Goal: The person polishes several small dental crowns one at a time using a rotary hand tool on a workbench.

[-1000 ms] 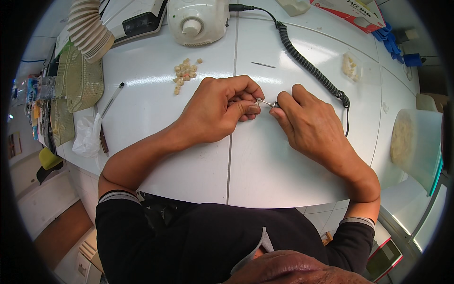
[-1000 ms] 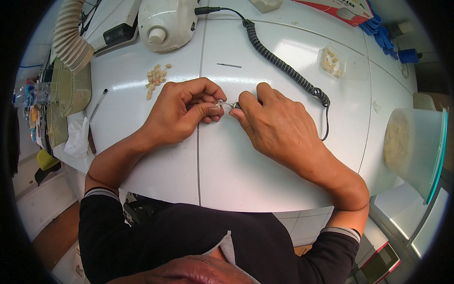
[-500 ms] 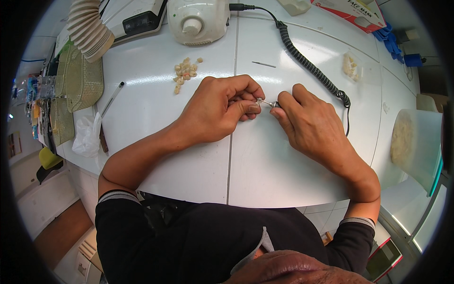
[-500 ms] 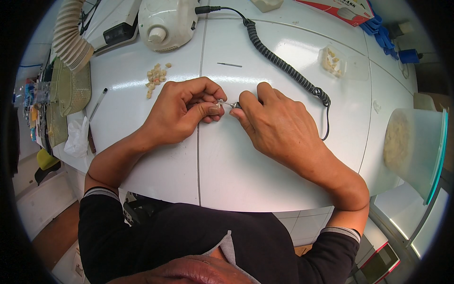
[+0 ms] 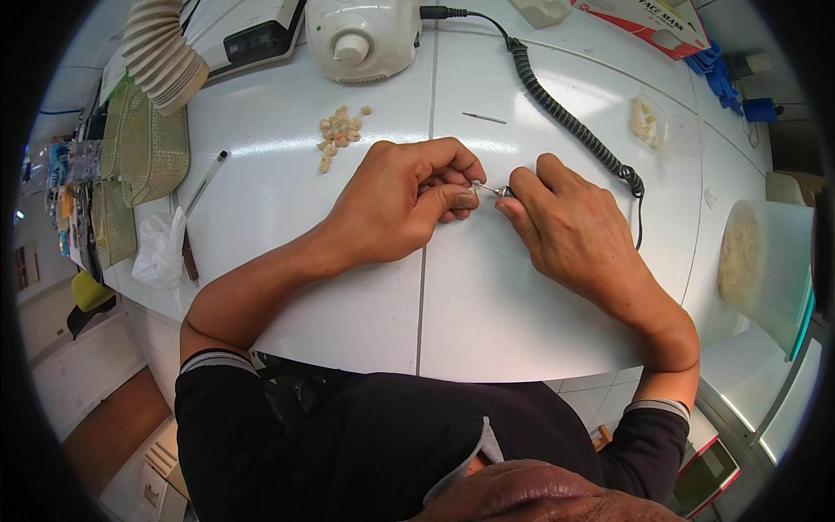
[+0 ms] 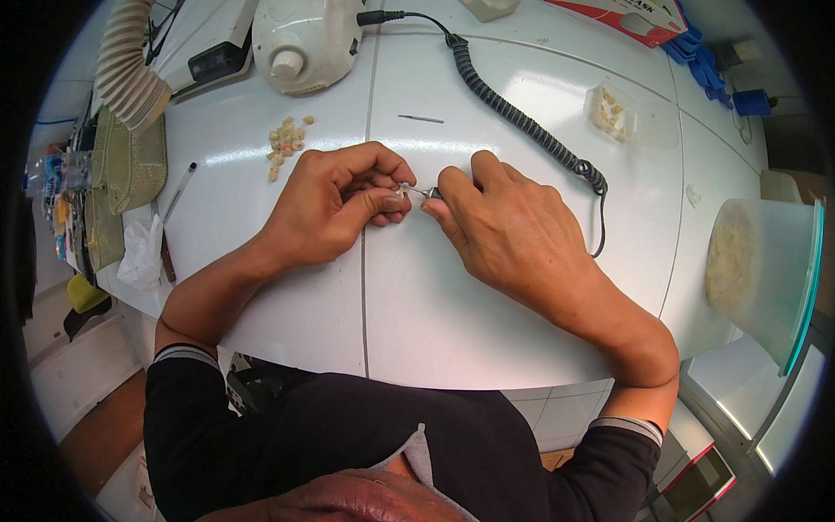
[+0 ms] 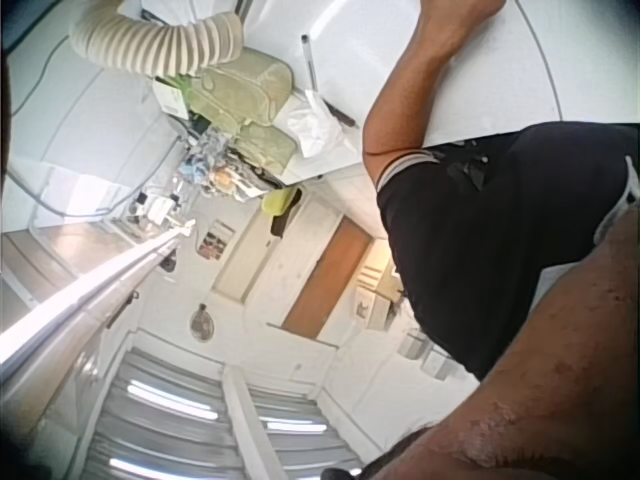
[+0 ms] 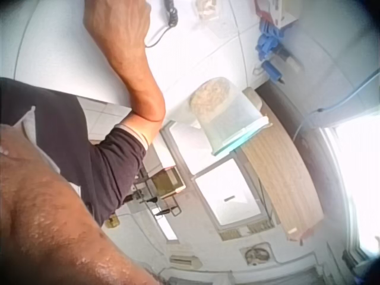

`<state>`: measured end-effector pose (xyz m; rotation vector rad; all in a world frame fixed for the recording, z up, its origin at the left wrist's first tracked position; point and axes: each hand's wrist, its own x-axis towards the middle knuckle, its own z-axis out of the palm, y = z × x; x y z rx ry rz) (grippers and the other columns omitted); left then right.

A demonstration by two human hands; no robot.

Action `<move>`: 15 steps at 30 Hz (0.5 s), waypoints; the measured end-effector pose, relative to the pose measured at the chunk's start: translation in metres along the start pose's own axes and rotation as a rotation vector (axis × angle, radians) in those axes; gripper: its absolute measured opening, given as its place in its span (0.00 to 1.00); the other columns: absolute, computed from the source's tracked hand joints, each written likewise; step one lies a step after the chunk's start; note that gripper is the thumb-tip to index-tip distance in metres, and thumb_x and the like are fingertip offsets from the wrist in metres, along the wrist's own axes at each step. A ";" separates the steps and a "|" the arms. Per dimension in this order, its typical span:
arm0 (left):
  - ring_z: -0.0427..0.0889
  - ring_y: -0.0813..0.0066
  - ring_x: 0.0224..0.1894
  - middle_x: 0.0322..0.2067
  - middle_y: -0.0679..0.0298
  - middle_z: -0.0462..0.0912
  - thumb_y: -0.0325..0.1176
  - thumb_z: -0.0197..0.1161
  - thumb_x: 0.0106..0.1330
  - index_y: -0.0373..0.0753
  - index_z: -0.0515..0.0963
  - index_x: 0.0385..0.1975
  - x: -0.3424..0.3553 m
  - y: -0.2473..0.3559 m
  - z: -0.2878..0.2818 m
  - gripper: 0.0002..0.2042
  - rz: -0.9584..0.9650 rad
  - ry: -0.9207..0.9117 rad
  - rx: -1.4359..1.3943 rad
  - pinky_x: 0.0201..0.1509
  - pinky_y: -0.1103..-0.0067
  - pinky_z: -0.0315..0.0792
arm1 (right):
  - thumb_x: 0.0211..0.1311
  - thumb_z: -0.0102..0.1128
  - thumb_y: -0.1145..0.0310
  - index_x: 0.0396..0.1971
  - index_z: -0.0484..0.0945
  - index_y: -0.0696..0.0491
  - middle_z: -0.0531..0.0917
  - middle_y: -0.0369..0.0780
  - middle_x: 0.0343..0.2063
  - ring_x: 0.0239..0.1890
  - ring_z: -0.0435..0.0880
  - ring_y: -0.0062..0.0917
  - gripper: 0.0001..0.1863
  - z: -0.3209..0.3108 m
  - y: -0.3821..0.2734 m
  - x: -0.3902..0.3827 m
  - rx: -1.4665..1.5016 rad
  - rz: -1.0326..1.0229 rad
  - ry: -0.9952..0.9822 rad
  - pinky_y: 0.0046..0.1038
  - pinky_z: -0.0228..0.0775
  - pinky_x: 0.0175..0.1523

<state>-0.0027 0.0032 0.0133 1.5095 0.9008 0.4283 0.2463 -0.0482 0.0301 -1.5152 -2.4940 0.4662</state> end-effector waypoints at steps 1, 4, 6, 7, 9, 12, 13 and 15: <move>0.92 0.77 0.43 0.40 0.59 0.91 0.19 0.59 0.79 0.26 0.82 0.51 0.000 0.000 0.000 0.08 -0.001 0.002 -0.002 0.50 0.80 0.87 | 0.81 0.65 0.55 0.40 0.79 0.56 0.79 0.45 0.32 0.28 0.86 0.39 0.17 0.000 0.000 0.000 0.004 0.002 -0.006 0.40 0.77 0.28; 0.92 0.78 0.43 0.39 0.59 0.90 0.19 0.59 0.79 0.26 0.82 0.51 0.000 -0.001 0.000 0.08 -0.002 0.009 -0.002 0.50 0.80 0.87 | 0.81 0.65 0.56 0.40 0.79 0.56 0.79 0.45 0.32 0.28 0.86 0.40 0.17 -0.001 -0.001 0.001 0.003 0.023 -0.023 0.40 0.78 0.28; 0.92 0.78 0.43 0.39 0.60 0.90 0.19 0.59 0.79 0.26 0.82 0.51 0.000 -0.001 0.000 0.08 0.002 0.006 -0.002 0.50 0.80 0.87 | 0.81 0.65 0.56 0.40 0.79 0.56 0.79 0.46 0.33 0.29 0.87 0.41 0.17 0.000 0.001 0.000 0.001 0.009 -0.016 0.41 0.78 0.29; 0.92 0.78 0.43 0.39 0.60 0.90 0.19 0.59 0.79 0.26 0.82 0.51 0.000 -0.001 0.000 0.08 0.006 0.004 -0.001 0.50 0.80 0.87 | 0.81 0.65 0.56 0.40 0.79 0.56 0.79 0.46 0.33 0.29 0.87 0.41 0.17 0.000 0.001 0.000 -0.001 -0.004 -0.009 0.41 0.78 0.29; 0.92 0.78 0.43 0.39 0.60 0.90 0.19 0.59 0.79 0.26 0.82 0.51 0.000 0.001 0.000 0.08 0.004 0.004 -0.004 0.50 0.80 0.87 | 0.81 0.65 0.56 0.40 0.79 0.56 0.80 0.46 0.33 0.29 0.87 0.41 0.17 0.000 0.000 0.000 -0.002 0.004 -0.012 0.41 0.78 0.29; 0.92 0.78 0.43 0.39 0.60 0.90 0.19 0.59 0.79 0.26 0.82 0.51 0.000 0.000 0.001 0.08 0.003 0.007 -0.011 0.50 0.80 0.87 | 0.81 0.65 0.56 0.40 0.79 0.56 0.80 0.46 0.33 0.29 0.87 0.41 0.17 -0.001 0.000 0.001 -0.002 0.009 -0.022 0.41 0.78 0.29; 0.92 0.78 0.43 0.39 0.60 0.90 0.19 0.59 0.79 0.27 0.82 0.51 -0.001 -0.001 0.001 0.08 0.004 0.009 -0.015 0.50 0.80 0.87 | 0.81 0.65 0.56 0.40 0.79 0.56 0.80 0.46 0.33 0.29 0.87 0.41 0.17 -0.001 0.000 0.001 -0.002 0.006 -0.030 0.41 0.78 0.29; 0.92 0.78 0.43 0.39 0.60 0.90 0.19 0.59 0.79 0.27 0.82 0.52 0.000 0.000 0.001 0.08 -0.002 0.007 -0.009 0.50 0.80 0.87 | 0.81 0.65 0.56 0.40 0.79 0.56 0.80 0.46 0.33 0.29 0.87 0.41 0.17 -0.002 0.000 0.001 -0.001 0.013 -0.034 0.41 0.78 0.29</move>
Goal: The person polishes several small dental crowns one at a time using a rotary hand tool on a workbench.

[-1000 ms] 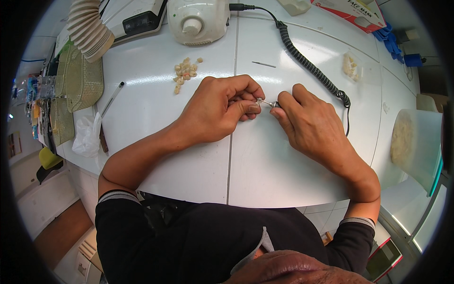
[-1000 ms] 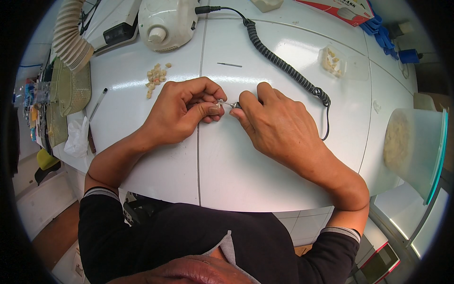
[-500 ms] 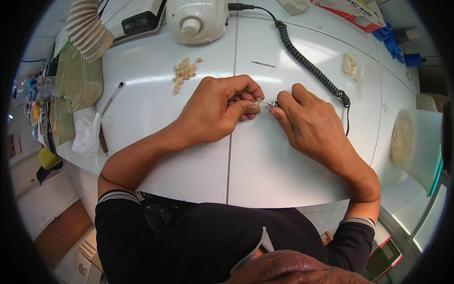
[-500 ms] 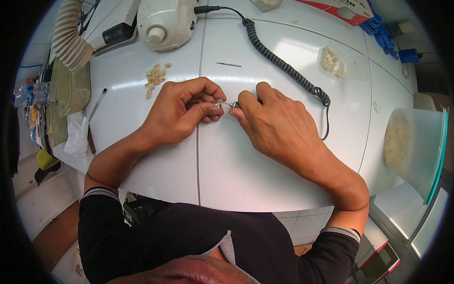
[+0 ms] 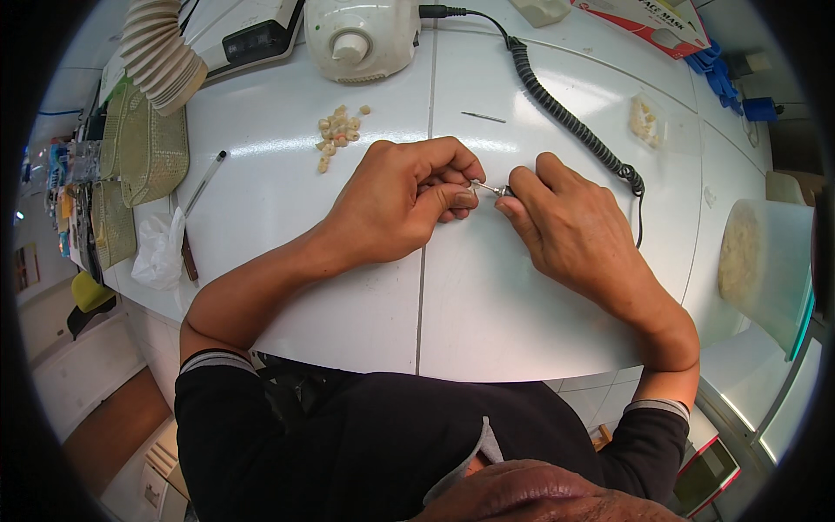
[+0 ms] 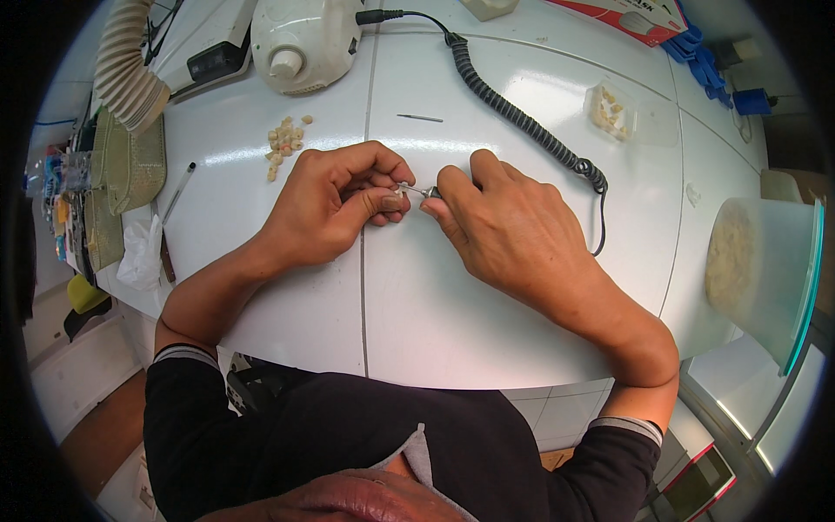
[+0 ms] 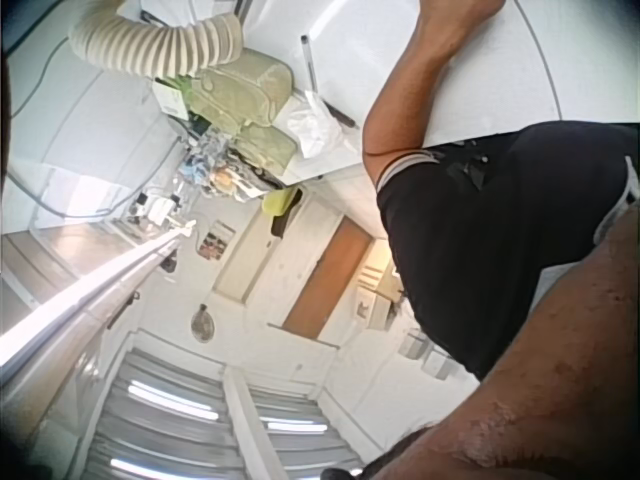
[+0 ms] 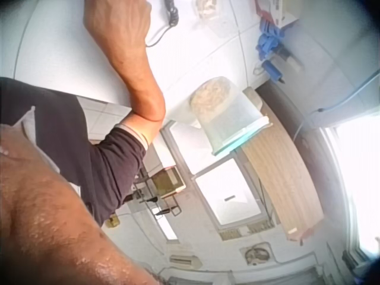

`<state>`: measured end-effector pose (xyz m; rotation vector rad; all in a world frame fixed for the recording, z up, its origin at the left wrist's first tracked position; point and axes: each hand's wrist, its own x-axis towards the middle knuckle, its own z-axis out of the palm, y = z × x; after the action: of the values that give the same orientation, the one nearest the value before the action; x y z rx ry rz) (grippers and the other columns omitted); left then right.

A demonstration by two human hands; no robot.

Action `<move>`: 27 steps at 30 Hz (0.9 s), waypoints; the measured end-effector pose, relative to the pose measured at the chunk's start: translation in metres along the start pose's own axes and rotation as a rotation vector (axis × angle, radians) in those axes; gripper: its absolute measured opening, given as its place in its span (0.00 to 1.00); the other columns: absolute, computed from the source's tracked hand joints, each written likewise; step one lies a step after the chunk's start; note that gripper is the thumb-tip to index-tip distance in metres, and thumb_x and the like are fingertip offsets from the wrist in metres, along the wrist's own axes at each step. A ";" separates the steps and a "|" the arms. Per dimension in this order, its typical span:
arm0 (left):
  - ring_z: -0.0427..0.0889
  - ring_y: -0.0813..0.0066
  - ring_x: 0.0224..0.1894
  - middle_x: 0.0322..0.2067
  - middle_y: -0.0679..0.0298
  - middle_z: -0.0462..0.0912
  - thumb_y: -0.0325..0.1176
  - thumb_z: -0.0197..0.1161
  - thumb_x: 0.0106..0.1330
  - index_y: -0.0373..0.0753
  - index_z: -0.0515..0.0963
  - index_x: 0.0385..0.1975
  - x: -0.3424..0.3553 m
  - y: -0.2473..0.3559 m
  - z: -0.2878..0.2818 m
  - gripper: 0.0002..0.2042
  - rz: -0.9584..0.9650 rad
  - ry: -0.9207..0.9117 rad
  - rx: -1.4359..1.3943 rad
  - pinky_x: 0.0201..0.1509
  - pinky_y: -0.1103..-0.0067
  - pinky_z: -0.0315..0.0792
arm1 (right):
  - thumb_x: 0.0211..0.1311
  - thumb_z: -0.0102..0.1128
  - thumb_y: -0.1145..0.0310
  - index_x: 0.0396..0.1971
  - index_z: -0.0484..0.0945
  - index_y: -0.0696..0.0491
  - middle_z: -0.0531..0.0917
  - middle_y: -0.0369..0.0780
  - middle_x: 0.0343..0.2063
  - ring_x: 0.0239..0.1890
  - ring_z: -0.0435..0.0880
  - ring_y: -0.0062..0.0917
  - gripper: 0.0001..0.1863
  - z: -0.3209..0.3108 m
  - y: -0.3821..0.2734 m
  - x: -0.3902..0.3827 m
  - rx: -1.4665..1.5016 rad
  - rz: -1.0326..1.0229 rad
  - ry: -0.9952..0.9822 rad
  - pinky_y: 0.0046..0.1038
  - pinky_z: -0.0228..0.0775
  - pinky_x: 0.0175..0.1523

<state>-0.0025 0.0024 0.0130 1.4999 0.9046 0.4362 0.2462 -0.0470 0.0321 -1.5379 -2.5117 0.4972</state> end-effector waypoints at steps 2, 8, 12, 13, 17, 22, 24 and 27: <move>0.92 0.78 0.43 0.39 0.60 0.90 0.19 0.59 0.79 0.27 0.82 0.52 0.000 0.000 0.000 0.08 -0.005 -0.002 0.006 0.50 0.80 0.87 | 0.81 0.65 0.56 0.40 0.79 0.56 0.80 0.46 0.33 0.29 0.87 0.41 0.17 0.000 0.000 0.000 0.001 0.008 -0.005 0.41 0.78 0.29; 0.92 0.77 0.44 0.39 0.59 0.91 0.19 0.58 0.79 0.27 0.81 0.52 0.000 0.000 0.000 0.09 0.015 -0.003 0.011 0.51 0.80 0.87 | 0.82 0.64 0.55 0.40 0.79 0.56 0.80 0.46 0.33 0.29 0.87 0.41 0.17 -0.001 -0.001 0.000 0.008 0.007 -0.027 0.41 0.78 0.29; 0.92 0.77 0.43 0.39 0.59 0.91 0.18 0.55 0.79 0.26 0.81 0.52 0.000 0.001 0.000 0.10 0.009 -0.005 0.005 0.52 0.79 0.87 | 0.82 0.64 0.55 0.40 0.79 0.56 0.80 0.46 0.33 0.29 0.87 0.41 0.18 0.000 -0.001 -0.001 0.007 0.005 -0.007 0.41 0.78 0.29; 0.92 0.77 0.43 0.39 0.59 0.91 0.18 0.55 0.79 0.26 0.81 0.52 0.001 0.001 0.000 0.10 0.004 -0.007 -0.003 0.52 0.79 0.87 | 0.82 0.64 0.55 0.40 0.79 0.56 0.80 0.46 0.33 0.29 0.87 0.41 0.18 0.000 -0.001 -0.001 0.007 0.007 -0.010 0.41 0.78 0.29; 0.92 0.77 0.44 0.39 0.59 0.91 0.18 0.55 0.79 0.26 0.81 0.52 0.000 0.000 -0.001 0.10 0.003 -0.006 -0.003 0.52 0.79 0.87 | 0.82 0.64 0.55 0.40 0.79 0.56 0.80 0.46 0.33 0.29 0.87 0.41 0.18 0.001 0.000 0.000 0.018 0.013 0.002 0.41 0.78 0.29; 0.92 0.77 0.44 0.39 0.59 0.90 0.17 0.55 0.79 0.26 0.81 0.52 0.000 0.002 -0.001 0.10 0.016 -0.009 0.001 0.52 0.79 0.87 | 0.82 0.64 0.55 0.40 0.79 0.56 0.79 0.46 0.33 0.29 0.87 0.43 0.18 0.001 0.000 -0.001 0.008 -0.002 0.012 0.42 0.78 0.30; 0.92 0.77 0.44 0.39 0.59 0.90 0.17 0.55 0.79 0.26 0.81 0.52 0.000 0.001 -0.001 0.10 0.012 -0.008 -0.002 0.52 0.79 0.87 | 0.81 0.64 0.55 0.40 0.79 0.56 0.79 0.46 0.33 0.30 0.87 0.43 0.17 0.001 -0.001 -0.001 0.013 0.006 0.010 0.42 0.78 0.30; 0.92 0.77 0.44 0.39 0.59 0.90 0.17 0.55 0.79 0.26 0.81 0.52 0.000 0.000 -0.001 0.10 0.010 -0.006 -0.009 0.52 0.79 0.87 | 0.81 0.65 0.55 0.40 0.79 0.56 0.80 0.46 0.33 0.29 0.87 0.44 0.17 -0.001 -0.001 -0.001 0.017 0.008 -0.003 0.42 0.78 0.30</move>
<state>-0.0031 0.0029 0.0132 1.4973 0.8894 0.4429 0.2456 -0.0481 0.0332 -1.5433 -2.4978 0.5203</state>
